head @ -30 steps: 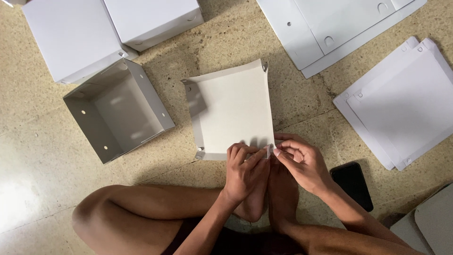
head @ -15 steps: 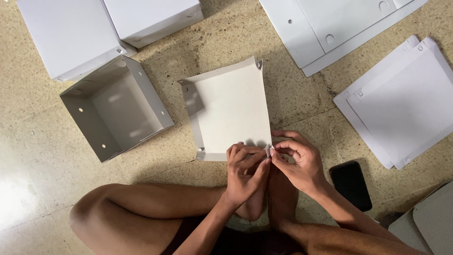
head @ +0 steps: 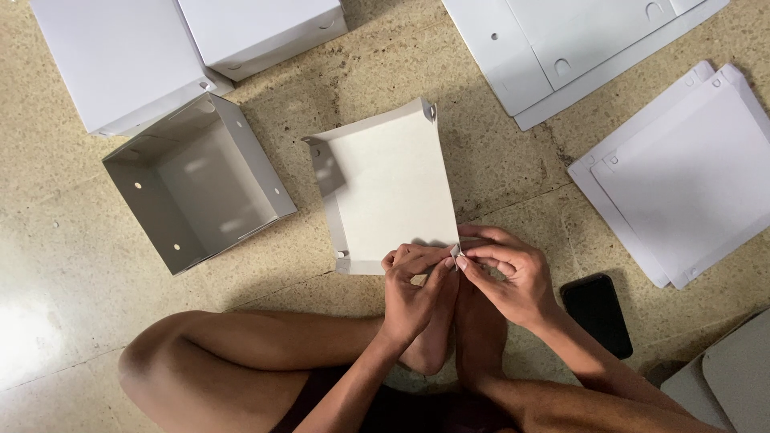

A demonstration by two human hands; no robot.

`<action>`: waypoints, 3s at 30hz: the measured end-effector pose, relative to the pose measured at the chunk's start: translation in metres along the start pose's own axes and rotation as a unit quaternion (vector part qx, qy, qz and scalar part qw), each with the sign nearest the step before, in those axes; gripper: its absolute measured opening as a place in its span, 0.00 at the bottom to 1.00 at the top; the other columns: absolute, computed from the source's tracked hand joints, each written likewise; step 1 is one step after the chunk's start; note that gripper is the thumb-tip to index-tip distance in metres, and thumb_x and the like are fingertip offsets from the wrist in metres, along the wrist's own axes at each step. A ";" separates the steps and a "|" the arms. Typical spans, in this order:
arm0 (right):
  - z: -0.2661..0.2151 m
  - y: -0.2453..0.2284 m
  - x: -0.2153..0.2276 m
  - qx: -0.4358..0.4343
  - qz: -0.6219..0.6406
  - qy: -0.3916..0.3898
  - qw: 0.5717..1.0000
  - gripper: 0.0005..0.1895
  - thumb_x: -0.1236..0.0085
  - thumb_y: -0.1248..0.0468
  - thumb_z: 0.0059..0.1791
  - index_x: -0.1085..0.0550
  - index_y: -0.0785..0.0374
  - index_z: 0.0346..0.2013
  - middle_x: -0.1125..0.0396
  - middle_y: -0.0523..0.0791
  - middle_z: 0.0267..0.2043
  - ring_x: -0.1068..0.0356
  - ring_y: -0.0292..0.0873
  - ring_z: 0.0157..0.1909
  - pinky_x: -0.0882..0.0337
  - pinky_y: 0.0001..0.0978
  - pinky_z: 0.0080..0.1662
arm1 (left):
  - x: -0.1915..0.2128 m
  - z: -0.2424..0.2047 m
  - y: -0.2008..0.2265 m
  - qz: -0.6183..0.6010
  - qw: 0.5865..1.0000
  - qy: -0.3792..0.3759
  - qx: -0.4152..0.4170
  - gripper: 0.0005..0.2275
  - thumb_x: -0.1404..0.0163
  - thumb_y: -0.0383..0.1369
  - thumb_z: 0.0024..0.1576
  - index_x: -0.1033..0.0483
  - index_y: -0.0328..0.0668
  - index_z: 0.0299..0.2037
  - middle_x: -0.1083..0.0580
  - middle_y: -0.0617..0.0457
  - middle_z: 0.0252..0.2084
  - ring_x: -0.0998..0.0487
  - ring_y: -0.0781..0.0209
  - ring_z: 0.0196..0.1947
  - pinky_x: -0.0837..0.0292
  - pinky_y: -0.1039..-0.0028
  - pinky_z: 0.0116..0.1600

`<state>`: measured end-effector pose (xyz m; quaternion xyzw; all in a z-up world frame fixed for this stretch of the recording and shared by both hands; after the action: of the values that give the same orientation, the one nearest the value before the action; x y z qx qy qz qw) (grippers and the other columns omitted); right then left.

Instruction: Assembling cardboard boxes by folding flat sheets and interlocking tabs

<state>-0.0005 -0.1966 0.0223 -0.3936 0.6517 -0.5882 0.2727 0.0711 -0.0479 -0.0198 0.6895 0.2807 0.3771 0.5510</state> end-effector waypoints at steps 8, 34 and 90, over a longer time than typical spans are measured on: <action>-0.001 0.010 -0.005 -0.035 0.011 -0.032 0.999 0.04 0.36 0.70 0.46 0.20 0.71 0.32 0.28 0.57 0.51 0.24 0.47 0.46 0.23 0.39 0.48 | -0.004 -0.003 -0.007 0.002 1.000 -0.026 0.007 0.08 0.42 0.35 0.57 0.16 0.58 0.46 0.18 0.58 0.39 0.24 0.60 0.45 0.54 0.59 0.59; -0.002 -0.023 -0.012 0.106 -0.125 -0.058 0.985 0.12 0.40 0.63 0.47 0.26 0.67 0.42 0.25 0.53 0.48 0.22 0.50 0.45 0.20 0.37 0.46 | 0.003 -0.009 0.034 -0.085 0.990 -0.043 0.106 0.08 0.43 0.25 0.54 0.17 0.41 0.42 0.18 0.52 0.33 0.23 0.69 0.31 0.27 0.75 0.42; 0.023 -0.040 0.022 0.070 -0.073 0.126 0.987 0.05 0.36 0.78 0.43 0.25 0.73 0.30 0.28 0.55 0.46 0.23 0.50 0.41 0.21 0.31 0.38 | -0.008 0.042 0.066 -0.073 0.995 0.062 0.020 0.04 0.42 0.26 0.56 0.16 0.38 0.39 0.19 0.47 0.29 0.20 0.64 0.33 0.25 0.70 0.45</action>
<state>0.0141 -0.2278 0.0599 -0.3429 0.6078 -0.6954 0.1716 0.0998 -0.0925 0.0380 0.6535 0.3714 0.3718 0.5448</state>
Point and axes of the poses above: each hand's wrist, its own z-axis towards the middle knuckle, its own x-axis out of the back of the hand, y = z × x, the point moved 9 cm from there along z, towards the middle knuckle
